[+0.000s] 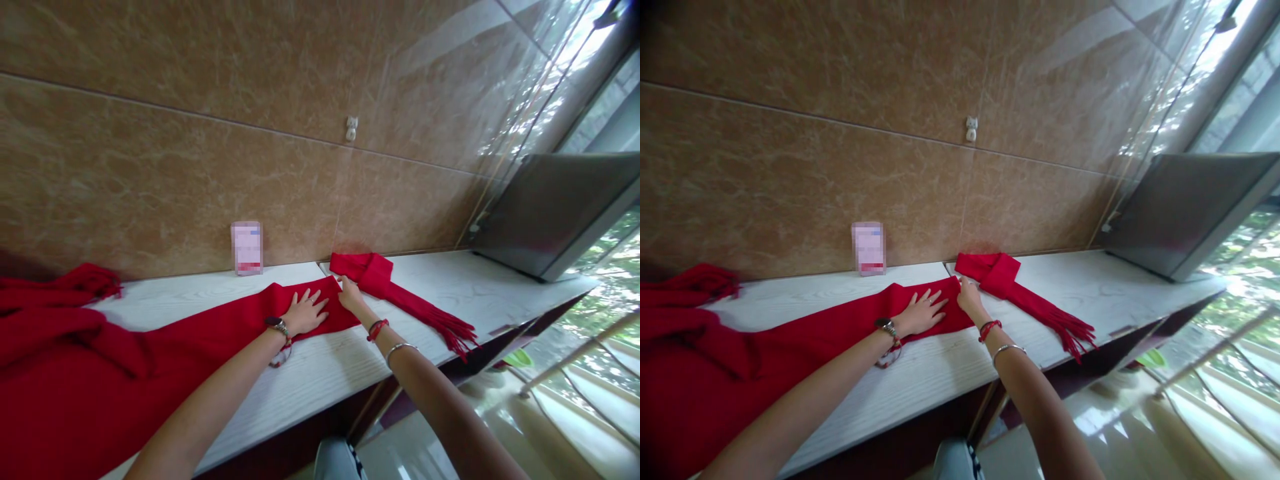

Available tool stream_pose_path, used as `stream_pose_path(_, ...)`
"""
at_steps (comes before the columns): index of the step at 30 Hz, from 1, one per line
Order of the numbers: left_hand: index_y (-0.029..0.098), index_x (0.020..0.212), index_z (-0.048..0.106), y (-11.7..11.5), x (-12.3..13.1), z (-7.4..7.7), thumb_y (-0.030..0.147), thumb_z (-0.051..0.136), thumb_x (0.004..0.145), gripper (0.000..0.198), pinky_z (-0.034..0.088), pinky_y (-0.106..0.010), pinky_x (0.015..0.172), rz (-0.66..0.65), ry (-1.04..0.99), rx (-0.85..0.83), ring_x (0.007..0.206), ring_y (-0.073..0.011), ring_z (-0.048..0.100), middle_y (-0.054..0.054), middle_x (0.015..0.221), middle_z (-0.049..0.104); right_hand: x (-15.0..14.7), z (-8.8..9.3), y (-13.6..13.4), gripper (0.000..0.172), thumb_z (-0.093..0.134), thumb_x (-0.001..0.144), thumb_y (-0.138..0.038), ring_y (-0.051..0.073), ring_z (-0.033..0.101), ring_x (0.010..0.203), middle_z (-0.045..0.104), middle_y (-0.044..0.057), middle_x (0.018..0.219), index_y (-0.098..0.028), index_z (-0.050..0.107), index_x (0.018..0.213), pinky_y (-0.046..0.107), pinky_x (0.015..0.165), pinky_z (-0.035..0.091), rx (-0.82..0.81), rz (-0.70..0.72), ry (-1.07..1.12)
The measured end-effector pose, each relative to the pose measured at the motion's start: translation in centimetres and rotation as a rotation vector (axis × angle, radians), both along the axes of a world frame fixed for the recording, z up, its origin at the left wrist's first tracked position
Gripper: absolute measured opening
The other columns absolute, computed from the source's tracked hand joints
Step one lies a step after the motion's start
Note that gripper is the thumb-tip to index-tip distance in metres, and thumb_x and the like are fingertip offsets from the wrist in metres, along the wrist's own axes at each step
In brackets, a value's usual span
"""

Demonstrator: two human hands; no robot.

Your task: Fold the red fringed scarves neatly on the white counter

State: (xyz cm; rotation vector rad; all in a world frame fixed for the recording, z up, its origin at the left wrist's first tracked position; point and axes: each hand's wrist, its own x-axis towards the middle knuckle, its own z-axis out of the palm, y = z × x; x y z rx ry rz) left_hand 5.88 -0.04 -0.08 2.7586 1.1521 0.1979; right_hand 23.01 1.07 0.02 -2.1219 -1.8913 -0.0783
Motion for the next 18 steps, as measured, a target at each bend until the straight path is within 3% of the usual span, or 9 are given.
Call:
stream_pose_path(5, 0.026, 0.134, 0.035, -0.3, 0.2, 0.5, 0.049, 0.028, 0.088, 0.051, 0.009, -0.063, 0.100, 0.045, 0.027, -0.084, 0.133, -0.0351, 0.010, -0.005, 0.146, 0.021, -0.4, -0.3, -0.9, 0.050, 0.038, 0.080, -0.005, 0.028, 0.047, 0.111, 0.047, 0.021, 0.123, -0.014, 0.038, 0.130, 0.038, 0.084, 0.041, 0.074, -0.024, -0.069)
stream_pose_path(7, 0.025, 0.134, 0.034, 0.0, -0.1, 1.0, 0.051, 0.028, 0.088, 0.053, 0.011, -0.061, 0.100, 0.042, 0.021, -0.119, 0.132, -0.0343, 0.013, -0.007, 0.146, 0.022, -0.8, -0.6, -1.1, 0.044, 0.036, 0.085, -0.012, 0.027, 0.035, 0.123, 0.039, 0.018, 0.133, -0.015, 0.040, 0.129, 0.039, 0.093, 0.035, 0.084, 0.092, -0.123)
stream_pose_path(10, 0.022, 0.132, 0.037, 0.0, -2.1, 1.6, 0.048, 0.028, 0.089, 0.051, 0.010, -0.056, 0.103, 0.086, -0.071, 0.035, 0.133, -0.0309, 0.014, -0.010, 0.145, 0.023, -1.3, -1.4, -1.4, 0.042, 0.033, 0.090, -0.028, 0.025, 0.029, 0.127, 0.038, 0.013, 0.137, -0.015, 0.040, 0.130, 0.040, 0.099, 0.030, 0.046, 0.275, -0.189)
stream_pose_path(12, 0.023, 0.133, 0.036, -0.3, -5.0, 1.3, 0.048, 0.028, 0.089, 0.051, 0.012, -0.056, 0.102, 0.197, -0.112, 0.128, 0.133, -0.0312, 0.012, -0.009, 0.146, 0.019, -1.3, -1.8, -1.6, 0.042, 0.034, 0.091, -0.032, 0.026, 0.032, 0.126, 0.040, 0.012, 0.136, -0.017, 0.042, 0.130, 0.045, 0.098, 0.030, 0.006, 0.319, -0.224)
stream_pose_path(15, 0.026, 0.138, 0.026, -1.3, -11.3, -0.2, 0.052, 0.027, 0.088, 0.056, 0.017, -0.059, 0.099, 0.381, -0.054, 0.122, 0.133, -0.0339, 0.012, -0.009, 0.147, 0.016, -1.0, -1.9, -1.9, 0.036, 0.036, 0.091, -0.027, 0.027, 0.033, 0.126, 0.040, 0.010, 0.137, -0.023, 0.047, 0.125, 0.052, 0.098, 0.028, -0.023, 0.425, -0.314)
stream_pose_path(18, 0.026, 0.137, 0.029, -2.1, -18.2, -1.4, 0.048, 0.029, 0.088, 0.053, 0.017, -0.049, 0.104, 0.314, 0.073, 0.098, 0.133, -0.0272, 0.016, -0.006, 0.145, 0.022, -0.9, -1.7, -2.3, 0.031, 0.040, 0.089, -0.022, 0.027, 0.032, 0.126, 0.041, 0.008, 0.136, -0.026, 0.054, 0.116, 0.055, 0.098, 0.027, -0.004, 0.550, -0.362)
